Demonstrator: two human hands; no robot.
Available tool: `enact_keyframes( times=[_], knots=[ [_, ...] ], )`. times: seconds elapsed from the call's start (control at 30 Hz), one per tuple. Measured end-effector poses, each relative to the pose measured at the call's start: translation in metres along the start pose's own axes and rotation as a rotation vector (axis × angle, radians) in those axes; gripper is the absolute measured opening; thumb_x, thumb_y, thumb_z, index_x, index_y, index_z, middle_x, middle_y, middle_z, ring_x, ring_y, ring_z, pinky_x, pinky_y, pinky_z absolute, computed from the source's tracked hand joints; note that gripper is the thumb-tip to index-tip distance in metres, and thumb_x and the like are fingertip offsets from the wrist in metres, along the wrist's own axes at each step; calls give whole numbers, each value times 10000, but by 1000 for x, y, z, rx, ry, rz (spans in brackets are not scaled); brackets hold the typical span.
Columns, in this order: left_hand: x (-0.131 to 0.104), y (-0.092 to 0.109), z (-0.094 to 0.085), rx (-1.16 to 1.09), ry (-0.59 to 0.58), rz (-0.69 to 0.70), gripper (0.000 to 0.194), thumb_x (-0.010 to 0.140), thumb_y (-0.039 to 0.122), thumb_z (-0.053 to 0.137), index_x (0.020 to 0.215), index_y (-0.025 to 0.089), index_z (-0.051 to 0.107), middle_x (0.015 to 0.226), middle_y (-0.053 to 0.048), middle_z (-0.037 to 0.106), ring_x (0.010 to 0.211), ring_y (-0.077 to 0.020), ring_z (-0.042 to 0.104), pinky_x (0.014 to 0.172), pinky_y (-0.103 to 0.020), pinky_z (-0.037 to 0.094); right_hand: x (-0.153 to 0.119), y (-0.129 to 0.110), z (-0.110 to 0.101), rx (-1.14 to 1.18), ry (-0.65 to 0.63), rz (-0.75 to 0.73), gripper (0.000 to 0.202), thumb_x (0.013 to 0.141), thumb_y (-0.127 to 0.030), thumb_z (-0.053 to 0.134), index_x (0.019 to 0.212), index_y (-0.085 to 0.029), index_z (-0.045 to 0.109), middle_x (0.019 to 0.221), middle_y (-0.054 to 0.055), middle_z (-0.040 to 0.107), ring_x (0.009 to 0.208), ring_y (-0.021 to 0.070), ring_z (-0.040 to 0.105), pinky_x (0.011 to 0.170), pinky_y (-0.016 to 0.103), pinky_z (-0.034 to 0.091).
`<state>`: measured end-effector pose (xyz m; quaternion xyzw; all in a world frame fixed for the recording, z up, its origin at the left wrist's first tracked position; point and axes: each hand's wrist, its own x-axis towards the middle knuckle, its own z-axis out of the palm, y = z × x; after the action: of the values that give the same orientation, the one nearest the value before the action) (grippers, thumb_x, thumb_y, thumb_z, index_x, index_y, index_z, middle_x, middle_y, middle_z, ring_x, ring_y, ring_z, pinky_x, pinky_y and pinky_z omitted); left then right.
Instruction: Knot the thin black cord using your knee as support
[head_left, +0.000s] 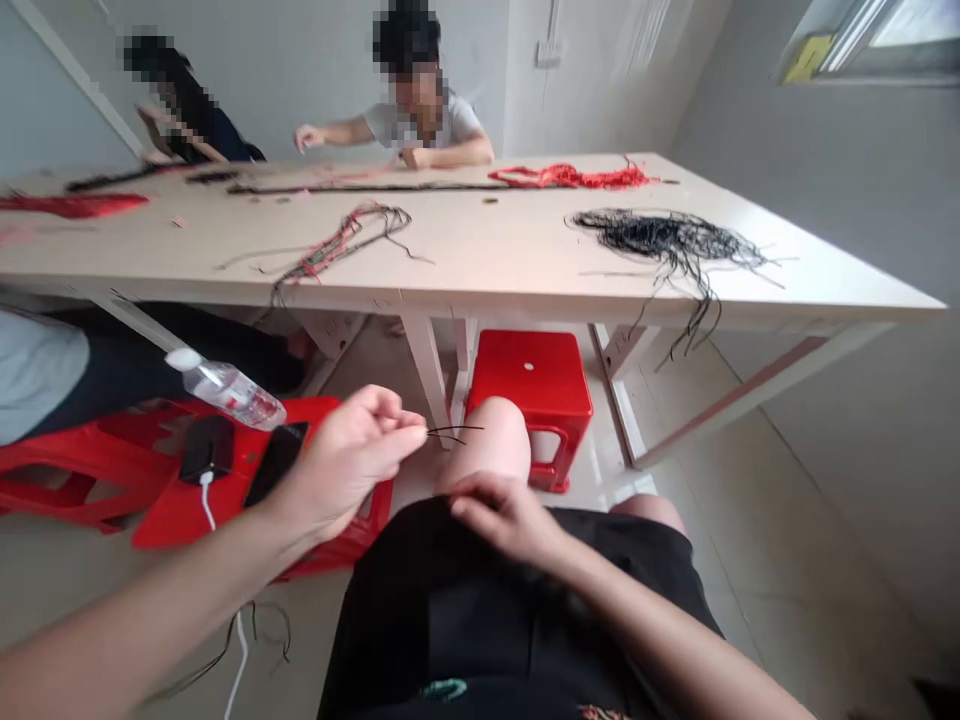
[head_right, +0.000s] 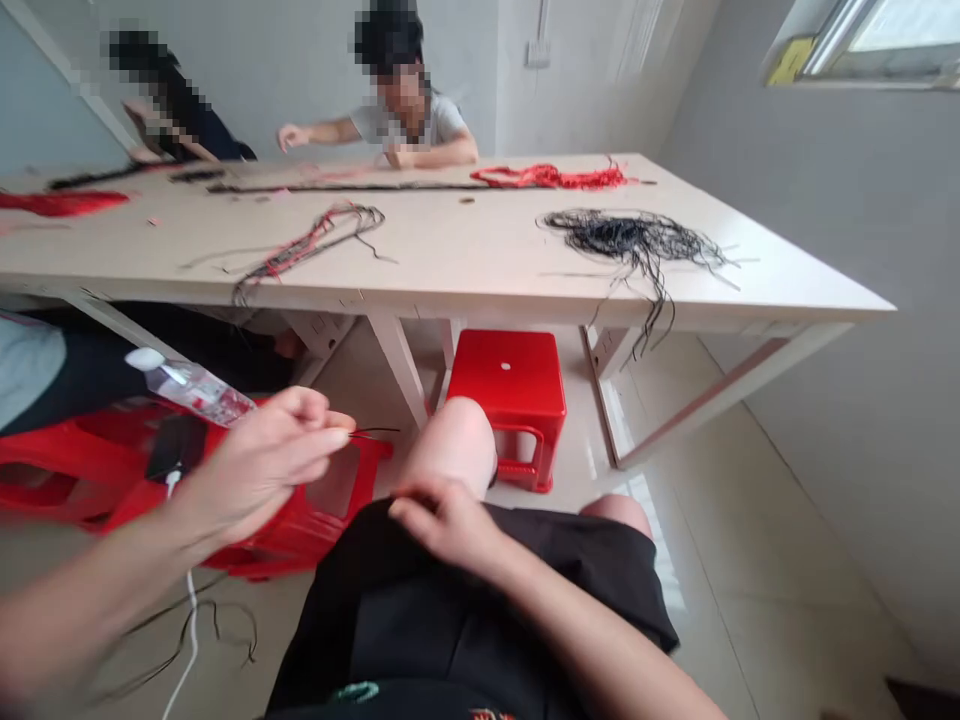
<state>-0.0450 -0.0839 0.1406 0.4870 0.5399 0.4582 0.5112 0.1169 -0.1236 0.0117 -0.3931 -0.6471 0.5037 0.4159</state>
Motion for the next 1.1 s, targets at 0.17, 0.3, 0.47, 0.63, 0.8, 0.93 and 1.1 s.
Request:
enact_keyframes(
  times=[0.17,0.3,0.47,0.63,0.8,0.93,1.1],
  knots=[
    [10,-74,49,-83,-174,-292,363,550,209,717,736,184,407,676,44,554,493,-29,402,390,-128,234,-28,34,-43,300,404,274,337,742,-415,644,964,-172,573,820,36,634,626,121,580,617,284,499],
    [22,-95,64,39,-161,-256,340,555,228,693,734,182,408,657,44,542,528,-46,428,435,-151,258,-11,35,-46,394,418,253,445,682,-420,695,1039,-194,556,893,34,628,556,88,536,531,250,468],
    [34,-102,62,148,-163,-209,280,612,224,651,741,191,406,635,55,535,512,-50,415,476,-175,283,14,38,-45,249,343,207,289,729,-434,646,861,-176,640,692,2,612,550,92,504,518,225,429],
    [42,-113,58,254,-172,-164,241,637,217,632,716,199,405,613,55,542,517,-70,452,510,-198,329,27,47,-42,50,394,182,250,805,-414,555,768,-176,624,664,0,620,531,98,512,511,222,423],
    [46,-124,55,389,-58,-75,219,640,232,624,692,203,412,587,62,512,495,-77,447,508,-210,346,25,54,-40,-116,552,146,205,818,-386,544,779,-187,571,668,-3,591,581,113,535,557,235,448],
    [46,-129,57,356,-27,-74,224,626,219,624,689,206,409,609,60,534,528,-85,478,540,-211,376,12,60,-36,-160,548,90,268,753,-410,639,865,-198,518,717,-4,550,592,112,515,531,234,454],
    [48,-129,60,292,-22,-104,241,614,212,633,690,205,404,608,54,541,542,-90,499,562,-214,388,6,65,-37,-444,388,-42,152,882,-317,479,857,-199,571,824,54,593,735,146,551,686,278,485]
  ],
)
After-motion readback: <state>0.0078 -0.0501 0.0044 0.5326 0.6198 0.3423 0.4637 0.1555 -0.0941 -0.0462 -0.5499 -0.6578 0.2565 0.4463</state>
